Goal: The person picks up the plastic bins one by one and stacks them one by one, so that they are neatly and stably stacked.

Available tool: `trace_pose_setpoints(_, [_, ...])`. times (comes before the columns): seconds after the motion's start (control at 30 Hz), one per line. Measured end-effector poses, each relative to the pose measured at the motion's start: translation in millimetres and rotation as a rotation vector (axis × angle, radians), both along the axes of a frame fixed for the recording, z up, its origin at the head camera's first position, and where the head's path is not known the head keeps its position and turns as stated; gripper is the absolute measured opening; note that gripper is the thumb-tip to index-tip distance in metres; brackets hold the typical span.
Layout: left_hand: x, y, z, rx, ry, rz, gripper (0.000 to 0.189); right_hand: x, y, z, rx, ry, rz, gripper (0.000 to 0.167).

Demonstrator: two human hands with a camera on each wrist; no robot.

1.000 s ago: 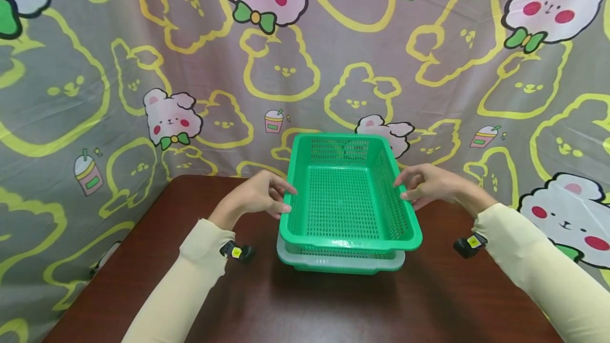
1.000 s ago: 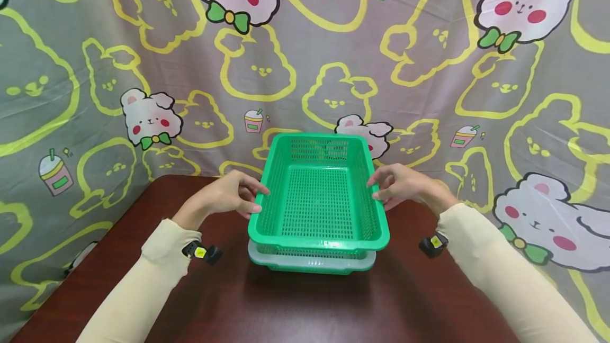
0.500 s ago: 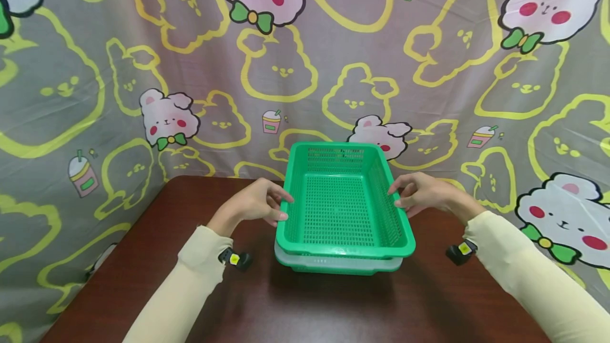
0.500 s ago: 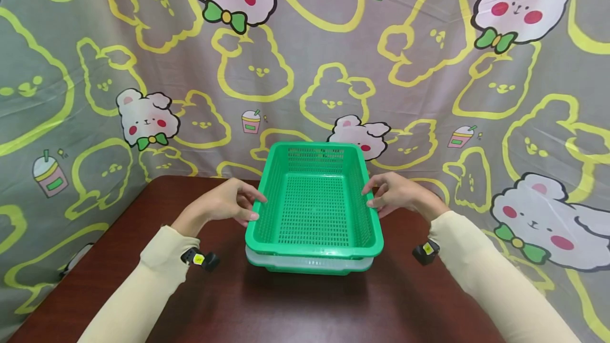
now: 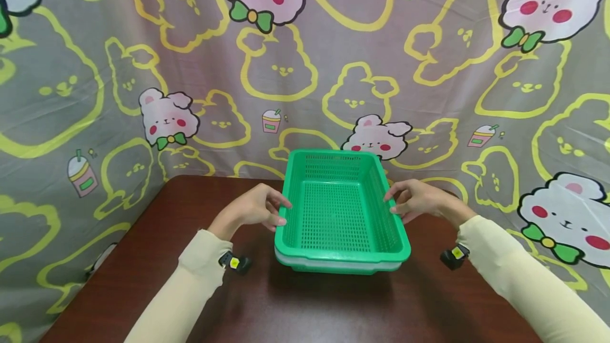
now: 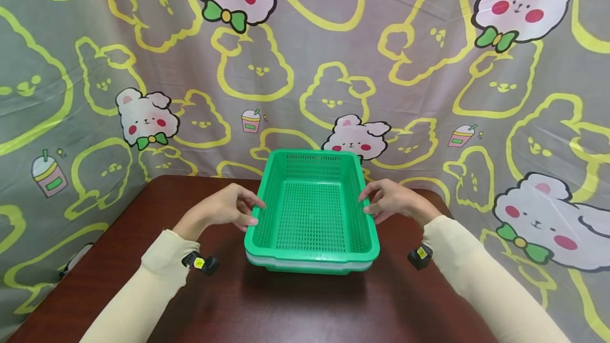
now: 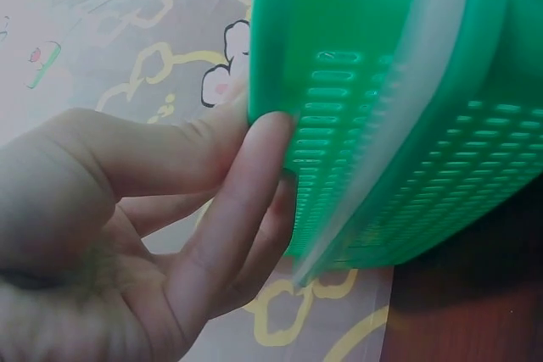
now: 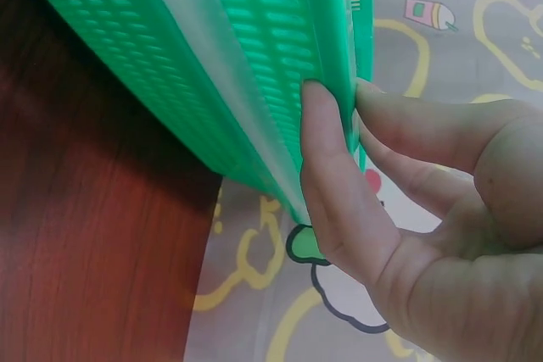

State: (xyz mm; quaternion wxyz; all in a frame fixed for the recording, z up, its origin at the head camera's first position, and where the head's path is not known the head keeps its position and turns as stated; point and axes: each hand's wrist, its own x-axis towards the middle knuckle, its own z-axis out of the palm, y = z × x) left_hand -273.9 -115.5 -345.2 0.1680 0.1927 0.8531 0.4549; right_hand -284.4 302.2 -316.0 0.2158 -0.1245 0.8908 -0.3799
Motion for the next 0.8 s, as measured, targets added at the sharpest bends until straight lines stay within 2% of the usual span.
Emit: trace_pose_setpoints(0.8, [-3.3,0.8,-11.5,0.009,-0.037,0.011,0.038,-4.7,-2,-22.1,-0.013,0.024,0.02,0.032])
